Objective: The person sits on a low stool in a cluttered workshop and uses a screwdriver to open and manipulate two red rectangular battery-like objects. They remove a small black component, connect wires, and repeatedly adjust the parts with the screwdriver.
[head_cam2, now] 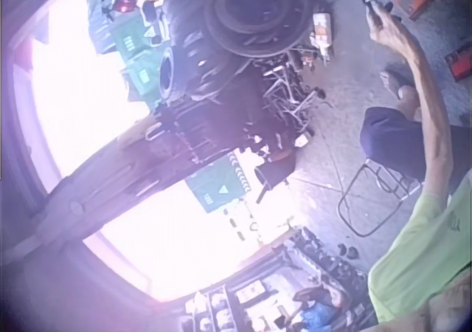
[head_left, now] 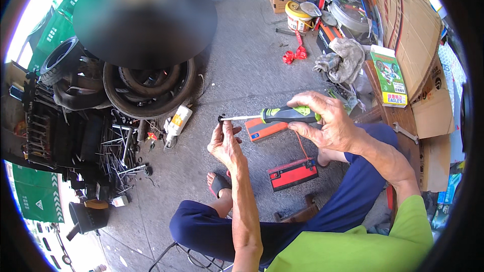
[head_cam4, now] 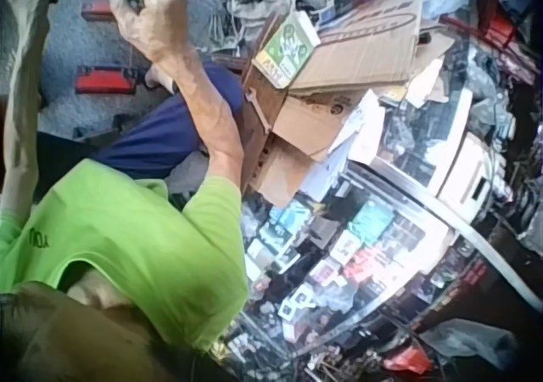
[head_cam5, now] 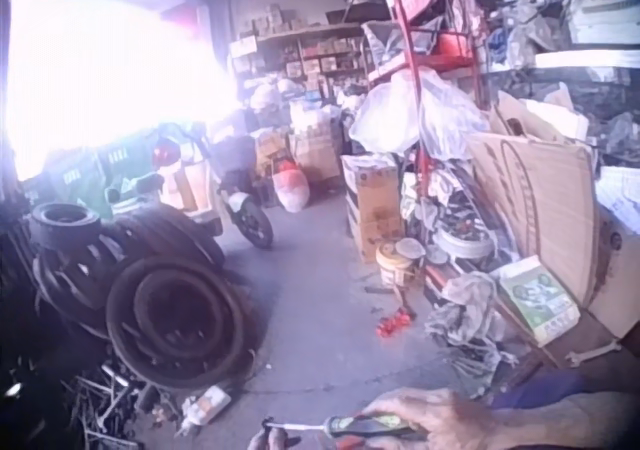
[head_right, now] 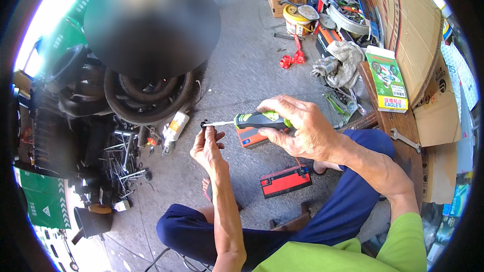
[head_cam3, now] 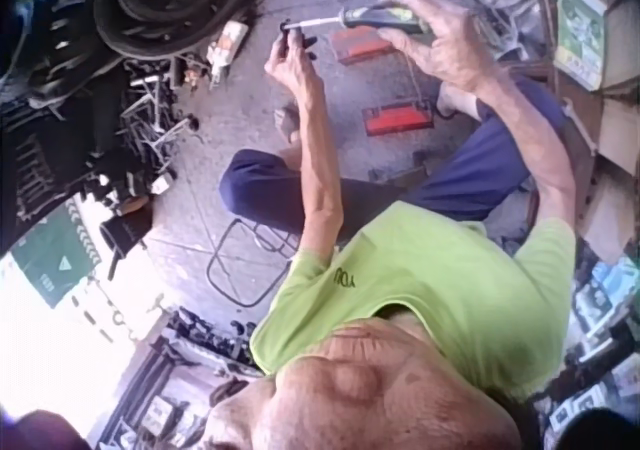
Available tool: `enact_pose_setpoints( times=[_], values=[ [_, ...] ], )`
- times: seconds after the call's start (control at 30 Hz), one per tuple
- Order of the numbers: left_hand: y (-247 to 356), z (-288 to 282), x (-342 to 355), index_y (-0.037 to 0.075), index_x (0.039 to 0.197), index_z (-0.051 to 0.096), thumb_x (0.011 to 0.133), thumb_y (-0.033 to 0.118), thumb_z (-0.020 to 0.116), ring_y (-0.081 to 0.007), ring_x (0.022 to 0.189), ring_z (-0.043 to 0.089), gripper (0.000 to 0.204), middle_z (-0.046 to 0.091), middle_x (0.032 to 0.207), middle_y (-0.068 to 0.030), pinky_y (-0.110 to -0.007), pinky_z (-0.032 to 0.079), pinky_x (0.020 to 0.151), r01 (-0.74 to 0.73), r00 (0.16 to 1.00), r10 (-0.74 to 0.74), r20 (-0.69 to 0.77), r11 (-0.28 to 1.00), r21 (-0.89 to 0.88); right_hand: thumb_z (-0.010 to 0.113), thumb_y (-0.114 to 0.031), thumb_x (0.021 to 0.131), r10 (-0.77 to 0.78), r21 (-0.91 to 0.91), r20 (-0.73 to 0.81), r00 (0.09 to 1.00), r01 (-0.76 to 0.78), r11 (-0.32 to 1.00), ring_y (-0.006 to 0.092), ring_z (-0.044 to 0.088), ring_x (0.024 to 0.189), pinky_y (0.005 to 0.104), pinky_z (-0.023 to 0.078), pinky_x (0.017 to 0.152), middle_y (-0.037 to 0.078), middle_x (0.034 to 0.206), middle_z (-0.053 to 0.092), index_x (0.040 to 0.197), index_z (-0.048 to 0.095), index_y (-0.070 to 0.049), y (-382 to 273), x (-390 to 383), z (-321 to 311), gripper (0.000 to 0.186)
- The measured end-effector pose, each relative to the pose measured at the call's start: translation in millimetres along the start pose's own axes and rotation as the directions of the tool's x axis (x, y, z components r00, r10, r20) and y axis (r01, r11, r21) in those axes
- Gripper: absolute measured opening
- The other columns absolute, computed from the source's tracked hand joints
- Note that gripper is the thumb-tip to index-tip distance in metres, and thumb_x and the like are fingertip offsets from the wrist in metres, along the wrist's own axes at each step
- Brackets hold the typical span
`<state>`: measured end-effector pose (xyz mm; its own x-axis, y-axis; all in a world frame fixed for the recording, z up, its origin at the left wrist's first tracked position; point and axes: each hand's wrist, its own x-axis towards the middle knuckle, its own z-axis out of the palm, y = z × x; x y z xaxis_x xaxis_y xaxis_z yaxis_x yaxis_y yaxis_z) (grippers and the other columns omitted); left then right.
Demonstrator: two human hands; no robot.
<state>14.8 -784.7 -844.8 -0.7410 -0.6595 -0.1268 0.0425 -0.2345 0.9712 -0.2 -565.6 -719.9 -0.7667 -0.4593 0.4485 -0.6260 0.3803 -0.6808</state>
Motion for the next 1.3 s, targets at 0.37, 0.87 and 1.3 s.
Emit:
enact_pose_setpoints(
  times=[0.37,0.87,1.3],
  values=[
    [-131.4,-5.1,-31.7,0.001,0.130,0.053,0.082,-0.009,0.053,-0.0153,0.055,0.063,0.049,0.062,0.079,-0.0100,-0.025,0.046,0.041,0.444,0.866,-0.462,0.194,0.887,0.129,0.068,-0.013,0.081,0.118,-0.195,0.252,0.961,-0.069,0.978,0.0369,0.063,0.087,0.0423,0.052,0.075,0.018,0.096,0.061,0.108,0.054,-0.001,42.9,-15.8,35.2,0.033],
    [-160.7,-1.8,-34.3,-0.003,0.124,0.057,0.078,-0.014,0.052,-0.0173,0.052,0.062,0.048,0.063,0.077,-0.0125,-0.027,0.051,0.041,0.548,0.834,-0.549,-0.051,0.817,0.180,0.069,-0.016,0.081,0.167,-0.245,0.351,0.922,-0.082,0.966,0.0397,0.062,0.086,0.0434,0.050,0.074,0.019,0.096,0.061,0.108,0.055,-0.002,58.7,-15.0,72.2,0.034],
    [-159.1,-4.9,-25.1,-0.003,0.117,0.062,0.073,-0.014,0.051,-0.0171,0.051,0.064,0.047,0.065,0.075,-0.0124,-0.029,0.052,0.040,0.540,0.841,-0.536,-0.068,0.829,0.148,0.069,-0.017,0.082,0.155,-0.268,0.361,0.919,-0.057,0.962,0.0396,0.063,0.086,0.0438,0.051,0.073,0.019,0.097,0.061,0.109,0.055,-0.002,58.4,-11.1,75.3,0.034]
  ],
)
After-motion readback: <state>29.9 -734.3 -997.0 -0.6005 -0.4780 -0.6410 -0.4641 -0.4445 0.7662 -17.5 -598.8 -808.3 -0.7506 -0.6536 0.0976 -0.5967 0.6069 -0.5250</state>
